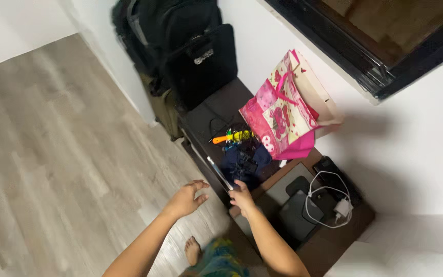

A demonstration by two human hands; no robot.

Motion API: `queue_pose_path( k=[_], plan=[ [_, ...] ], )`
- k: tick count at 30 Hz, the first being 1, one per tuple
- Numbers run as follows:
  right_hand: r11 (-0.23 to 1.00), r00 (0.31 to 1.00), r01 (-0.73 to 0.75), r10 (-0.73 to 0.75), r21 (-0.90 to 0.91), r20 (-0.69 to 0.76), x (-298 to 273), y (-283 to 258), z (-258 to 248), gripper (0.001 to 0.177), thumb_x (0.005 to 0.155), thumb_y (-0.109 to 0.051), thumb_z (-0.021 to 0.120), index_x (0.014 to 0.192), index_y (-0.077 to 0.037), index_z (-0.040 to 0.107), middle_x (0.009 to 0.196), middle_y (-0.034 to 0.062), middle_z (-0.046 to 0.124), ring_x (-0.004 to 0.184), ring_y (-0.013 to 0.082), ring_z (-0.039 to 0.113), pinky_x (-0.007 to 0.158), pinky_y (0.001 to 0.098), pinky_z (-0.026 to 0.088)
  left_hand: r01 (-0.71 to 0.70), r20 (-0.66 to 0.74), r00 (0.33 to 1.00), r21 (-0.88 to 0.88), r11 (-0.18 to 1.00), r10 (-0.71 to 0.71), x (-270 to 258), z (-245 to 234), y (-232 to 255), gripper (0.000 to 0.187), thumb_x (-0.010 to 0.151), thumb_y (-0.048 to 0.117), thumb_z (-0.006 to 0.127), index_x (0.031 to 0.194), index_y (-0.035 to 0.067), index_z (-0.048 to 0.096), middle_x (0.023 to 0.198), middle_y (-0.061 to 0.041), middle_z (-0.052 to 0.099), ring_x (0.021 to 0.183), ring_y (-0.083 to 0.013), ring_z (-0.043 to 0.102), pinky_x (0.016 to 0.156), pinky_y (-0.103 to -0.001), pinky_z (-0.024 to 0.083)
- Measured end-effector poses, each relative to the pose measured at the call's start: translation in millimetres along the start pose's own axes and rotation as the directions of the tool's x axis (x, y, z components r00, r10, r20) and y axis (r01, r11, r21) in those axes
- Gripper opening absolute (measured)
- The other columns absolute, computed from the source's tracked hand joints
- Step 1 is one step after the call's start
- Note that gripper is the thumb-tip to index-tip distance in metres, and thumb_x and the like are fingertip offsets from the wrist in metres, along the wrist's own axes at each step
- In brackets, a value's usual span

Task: The person organizes items on a side table, places clothing in a laundry basket, and sweeps the floor around a chair and a standing fan before picking up the front grille of the fan.

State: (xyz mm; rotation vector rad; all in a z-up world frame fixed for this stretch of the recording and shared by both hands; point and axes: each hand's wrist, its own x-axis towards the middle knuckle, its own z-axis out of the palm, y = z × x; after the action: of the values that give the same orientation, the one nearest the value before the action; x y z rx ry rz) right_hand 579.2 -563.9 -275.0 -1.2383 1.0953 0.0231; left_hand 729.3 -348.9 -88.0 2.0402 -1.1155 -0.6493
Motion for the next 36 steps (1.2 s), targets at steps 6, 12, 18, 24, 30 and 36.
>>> queue_pose_path(
  k=[6, 12, 18, 24, 30, 36],
  plan=[
    [0.969, 0.914, -0.07, 0.157, 0.235, -0.375, 65.6, -31.5, 2.5, 0.089, 0.083, -0.015, 0.076, 0.157, -0.017, 0.025, 0.137, 0.0119, 0.057, 0.114, 0.0304, 0.064, 0.086, 0.0461, 0.059, 0.211, 0.204, 0.959, -0.062, 0.975, -0.195, 115.1, 34.7, -90.5, 0.04, 0.088, 0.03, 0.073, 0.123, 0.012, 0.07, 0.131, -0.016, 0.066, 0.121, -0.0329, 0.064, 0.103, -0.039, 0.051],
    [0.964, 0.759, -0.251, 0.25, 0.083, -0.602, 111.3, -68.4, 17.6, 0.13, 0.074, -0.042, 0.096, 0.162, -0.024, 0.002, 0.156, 0.0266, 0.023, 0.133, 0.0493, 0.042, 0.101, 0.0555, 0.048, -0.079, 0.125, 0.989, 0.039, 0.996, 0.073, 248.0, 98.7, -130.6, 0.057, 0.079, 0.024, 0.081, 0.131, 0.008, 0.064, 0.142, -0.023, 0.055, 0.131, -0.0393, 0.053, 0.108, -0.043, 0.044],
    [0.906, 0.659, -0.308, -0.018, -0.292, -0.752, 110.1, -92.1, 28.6, 0.114, 0.07, -0.038, 0.094, 0.159, -0.028, 0.024, 0.148, 0.0263, 0.032, 0.127, 0.0513, 0.049, 0.098, 0.0542, 0.052, -0.368, 0.1, 0.927, 0.066, 0.928, 0.36, 328.4, 137.2, -98.8, 0.104, 0.062, 0.048, 0.093, 0.149, 0.01, 0.048, 0.15, -0.031, 0.039, 0.134, -0.0494, 0.041, 0.109, -0.054, 0.039],
    [0.965, 0.707, -0.221, 0.059, -0.141, -0.704, 117.5, -83.8, 4.3, 0.085, 0.081, -0.016, 0.081, 0.153, -0.025, 0.036, 0.155, 0.0225, 0.026, 0.114, 0.0447, 0.06, 0.089, 0.0472, 0.057, -0.249, 0.307, 0.935, 0.222, 0.943, 0.174, 348.4, 166.5, -88.6, 0.125, 0.061, 0.052, 0.092, 0.154, 0.003, 0.024, 0.143, -0.02, 0.047, 0.127, -0.0463, 0.046, 0.104, -0.059, 0.038],
    [0.951, 0.633, 0.094, -0.286, -0.296, -0.719, 134.3, -54.2, 10.5, 0.093, 0.078, -0.004, 0.082, 0.155, -0.012, 0.03, 0.142, 0.0218, 0.032, 0.116, 0.0422, 0.052, 0.094, 0.048, 0.052, -0.219, 0.288, 0.922, -0.165, 0.962, 0.259, 346.0, 160.4, -68.8, 0.088, 0.072, 0.027, 0.082, 0.15, 0.009, 0.045, 0.135, -0.02, 0.056, 0.122, -0.0425, 0.053, 0.105, -0.049, 0.045],
    [0.864, 0.461, 0.281, -0.503, -0.417, -0.731, 123.6, -81.0, 28.8, 0.084, 0.075, -0.001, 0.079, 0.147, -0.008, 0.037, 0.138, 0.0196, 0.036, 0.118, 0.0401, 0.049, 0.099, 0.0453, 0.047, -0.319, 0.127, 0.918, -0.327, 0.89, 0.376, 336.2, 72.6, -28.7, 0.076, 0.071, 0.019, 0.084, 0.14, 0.005, 0.054, 0.127, -0.021, 0.06, 0.123, -0.0419, 0.055, 0.107, -0.049, 0.044]
  ],
)
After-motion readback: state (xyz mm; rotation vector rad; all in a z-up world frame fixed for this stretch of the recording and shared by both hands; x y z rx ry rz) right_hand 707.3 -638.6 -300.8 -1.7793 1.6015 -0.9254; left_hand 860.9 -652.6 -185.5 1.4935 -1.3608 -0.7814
